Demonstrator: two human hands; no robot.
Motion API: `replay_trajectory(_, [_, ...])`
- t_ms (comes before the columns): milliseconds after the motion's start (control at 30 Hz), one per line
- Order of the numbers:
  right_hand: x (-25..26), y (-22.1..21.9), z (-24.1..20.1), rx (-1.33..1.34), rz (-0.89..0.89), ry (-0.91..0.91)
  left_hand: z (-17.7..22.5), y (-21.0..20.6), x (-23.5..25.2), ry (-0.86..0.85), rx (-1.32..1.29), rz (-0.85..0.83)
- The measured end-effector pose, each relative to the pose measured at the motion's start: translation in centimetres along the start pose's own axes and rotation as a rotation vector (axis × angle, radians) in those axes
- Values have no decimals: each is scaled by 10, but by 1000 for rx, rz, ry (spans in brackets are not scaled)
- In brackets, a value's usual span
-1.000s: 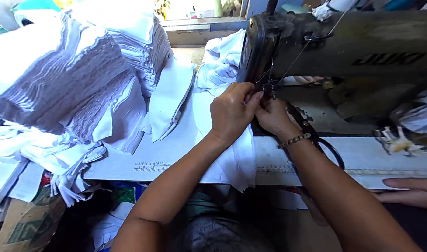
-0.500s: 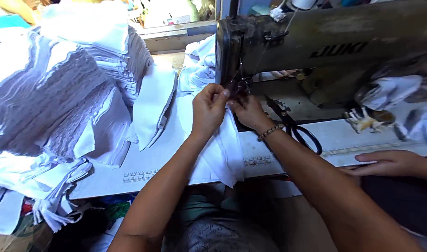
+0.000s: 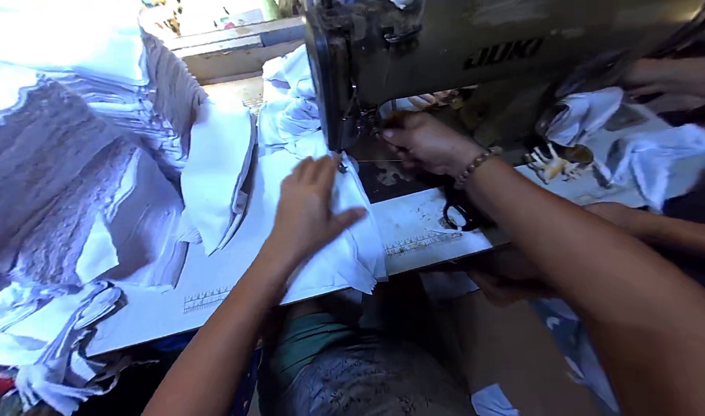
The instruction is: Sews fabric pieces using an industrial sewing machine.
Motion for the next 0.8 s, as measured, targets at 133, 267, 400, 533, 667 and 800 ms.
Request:
replay_trajectory(133, [-7, -17, -4, -520, 100, 8, -7, -21, -15, -40, 34, -364])
replay_trajectory(267, [-7, -32, -12, -666, 29, -75, -10, -19, -14, -41, 16, -393])
replay_trajectory(400, [-16, -40, -11, -348, 1, 14, -10, -22, -16, -60, 2, -346])
replay_trajectory(533, [-19, -51, 3, -327, -7, 50, -10, -19, -15, -53, -23, -359])
replay_trajectory(667, [-14, -49, 17, -371, 11, -25, -8, -17, -15, -58, -29, -372])
replay_trajectory(800, [-11, -43, 6, -276, 3, -47, -8, -15, -18, -76, -17, -410])
Point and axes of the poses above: each hand's wrist, its own x-axis towards the middle knuckle, its own y-axis out of the back of the hand, z = x × y, the point moved 1 cm from there along x, towards the middle knuckle, and after that the axes turned 11 degrees about -y, right-handed, at the moved point
